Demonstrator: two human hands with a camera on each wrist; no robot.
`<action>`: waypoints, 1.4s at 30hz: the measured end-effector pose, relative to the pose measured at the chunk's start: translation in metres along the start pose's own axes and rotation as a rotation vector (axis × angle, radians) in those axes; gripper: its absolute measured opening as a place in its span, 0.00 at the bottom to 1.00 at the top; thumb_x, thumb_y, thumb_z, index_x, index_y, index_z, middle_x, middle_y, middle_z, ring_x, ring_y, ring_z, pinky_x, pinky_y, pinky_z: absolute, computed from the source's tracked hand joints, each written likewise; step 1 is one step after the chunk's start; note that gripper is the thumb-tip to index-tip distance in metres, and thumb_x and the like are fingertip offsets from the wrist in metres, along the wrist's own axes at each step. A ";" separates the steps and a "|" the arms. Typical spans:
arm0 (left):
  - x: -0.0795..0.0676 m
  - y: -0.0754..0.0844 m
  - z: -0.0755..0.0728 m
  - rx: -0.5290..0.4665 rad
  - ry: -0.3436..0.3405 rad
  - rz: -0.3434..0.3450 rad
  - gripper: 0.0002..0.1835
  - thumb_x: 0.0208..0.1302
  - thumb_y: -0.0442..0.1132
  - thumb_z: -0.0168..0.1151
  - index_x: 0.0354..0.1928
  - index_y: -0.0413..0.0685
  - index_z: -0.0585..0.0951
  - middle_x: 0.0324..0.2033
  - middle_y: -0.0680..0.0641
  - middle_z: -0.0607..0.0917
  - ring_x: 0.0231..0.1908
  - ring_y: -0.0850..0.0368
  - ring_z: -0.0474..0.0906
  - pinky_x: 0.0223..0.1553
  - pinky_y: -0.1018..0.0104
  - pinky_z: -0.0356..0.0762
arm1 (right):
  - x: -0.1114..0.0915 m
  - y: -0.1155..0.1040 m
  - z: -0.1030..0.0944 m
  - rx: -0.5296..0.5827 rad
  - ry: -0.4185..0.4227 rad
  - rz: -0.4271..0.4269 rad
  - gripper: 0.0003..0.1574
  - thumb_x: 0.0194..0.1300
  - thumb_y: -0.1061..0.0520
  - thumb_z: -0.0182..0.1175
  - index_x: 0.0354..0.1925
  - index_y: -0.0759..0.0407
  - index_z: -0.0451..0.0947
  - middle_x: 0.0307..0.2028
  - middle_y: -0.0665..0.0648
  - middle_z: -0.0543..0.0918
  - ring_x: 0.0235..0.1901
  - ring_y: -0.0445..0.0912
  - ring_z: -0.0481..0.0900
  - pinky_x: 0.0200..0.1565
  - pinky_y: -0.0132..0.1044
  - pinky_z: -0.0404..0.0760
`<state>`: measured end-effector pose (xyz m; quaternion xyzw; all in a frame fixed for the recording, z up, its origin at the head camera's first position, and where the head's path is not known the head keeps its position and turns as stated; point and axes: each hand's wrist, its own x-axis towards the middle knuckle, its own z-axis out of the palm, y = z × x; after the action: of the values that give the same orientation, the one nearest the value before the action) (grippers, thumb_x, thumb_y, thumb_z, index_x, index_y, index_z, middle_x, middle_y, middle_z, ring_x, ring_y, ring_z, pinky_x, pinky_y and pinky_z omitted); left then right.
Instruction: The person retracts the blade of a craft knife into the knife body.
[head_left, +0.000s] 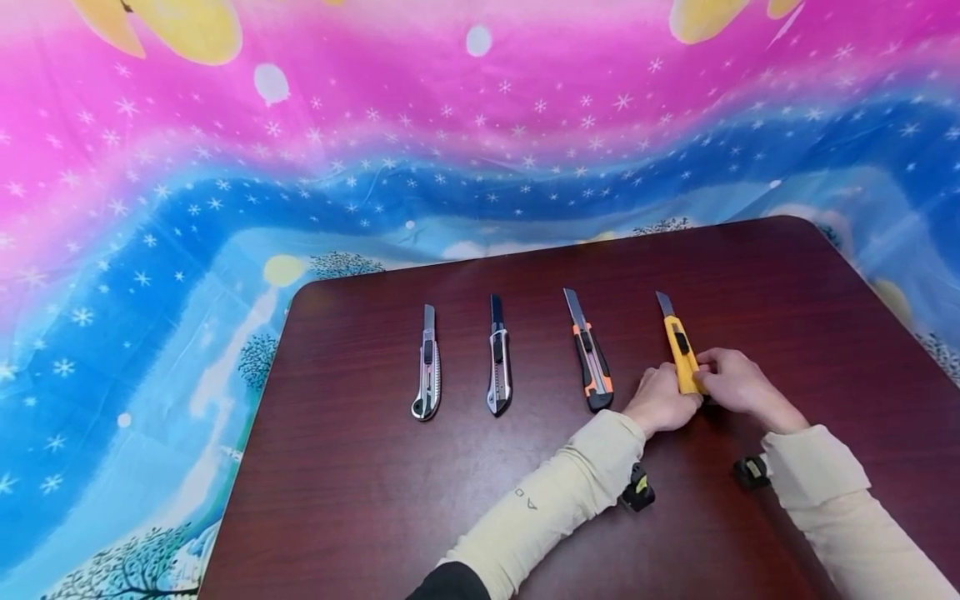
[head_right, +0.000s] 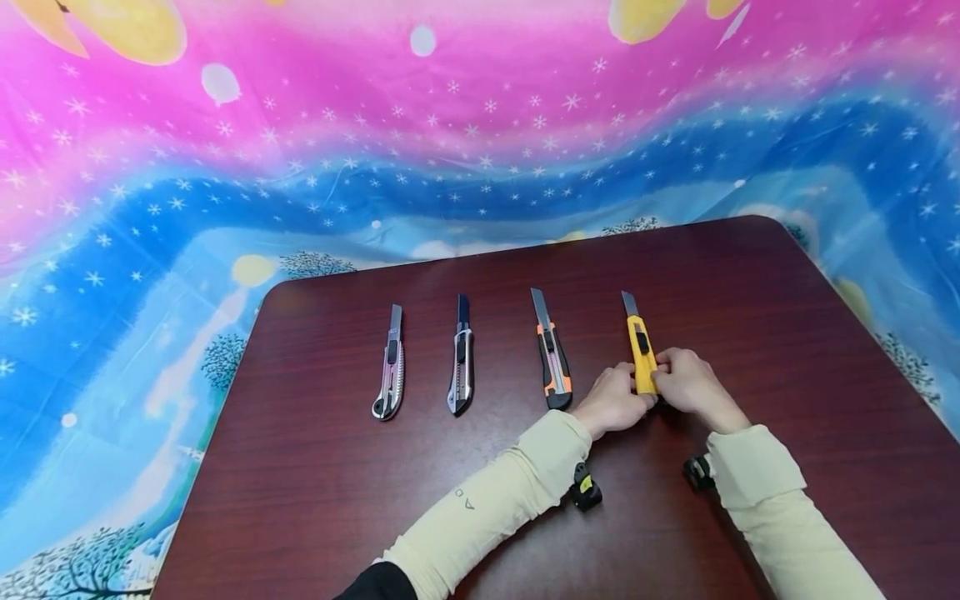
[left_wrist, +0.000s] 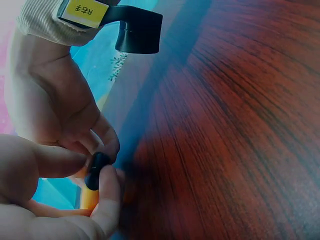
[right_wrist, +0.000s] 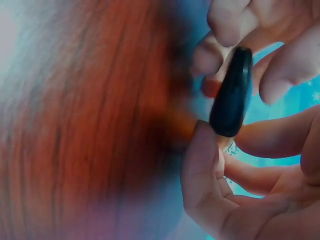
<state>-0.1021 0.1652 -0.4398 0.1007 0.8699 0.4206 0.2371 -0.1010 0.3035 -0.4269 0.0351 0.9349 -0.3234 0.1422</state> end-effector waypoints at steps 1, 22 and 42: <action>0.000 0.000 0.000 -0.058 -0.003 -0.018 0.13 0.60 0.39 0.65 0.45 0.51 0.76 0.31 0.56 0.78 0.31 0.65 0.72 0.32 0.76 0.74 | 0.000 -0.001 0.000 0.016 -0.002 -0.001 0.26 0.66 0.62 0.49 0.53 0.84 0.67 0.41 0.74 0.80 0.34 0.51 0.77 0.30 0.31 0.76; -0.011 -0.026 -0.046 -0.902 -0.083 -0.038 0.20 0.55 0.16 0.55 0.49 0.37 0.75 0.35 0.42 0.84 0.42 0.38 0.84 0.43 0.50 0.86 | 0.003 -0.050 0.006 0.275 -0.091 -0.077 0.33 0.74 0.56 0.46 0.65 0.81 0.56 0.54 0.76 0.72 0.45 0.52 0.81 0.42 0.42 0.87; -0.058 -0.078 -0.107 -0.878 -0.129 0.096 0.27 0.57 0.18 0.56 0.60 0.36 0.70 0.55 0.29 0.79 0.44 0.42 0.84 0.42 0.59 0.86 | 0.020 -0.112 0.052 0.751 -0.176 -0.148 0.39 0.75 0.41 0.43 0.66 0.72 0.59 0.53 0.60 0.80 0.46 0.38 0.80 0.50 0.28 0.79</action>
<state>-0.1028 0.0213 -0.4241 0.0570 0.5865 0.7535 0.2915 -0.1251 0.1827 -0.4049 -0.0108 0.7356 -0.6542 0.1756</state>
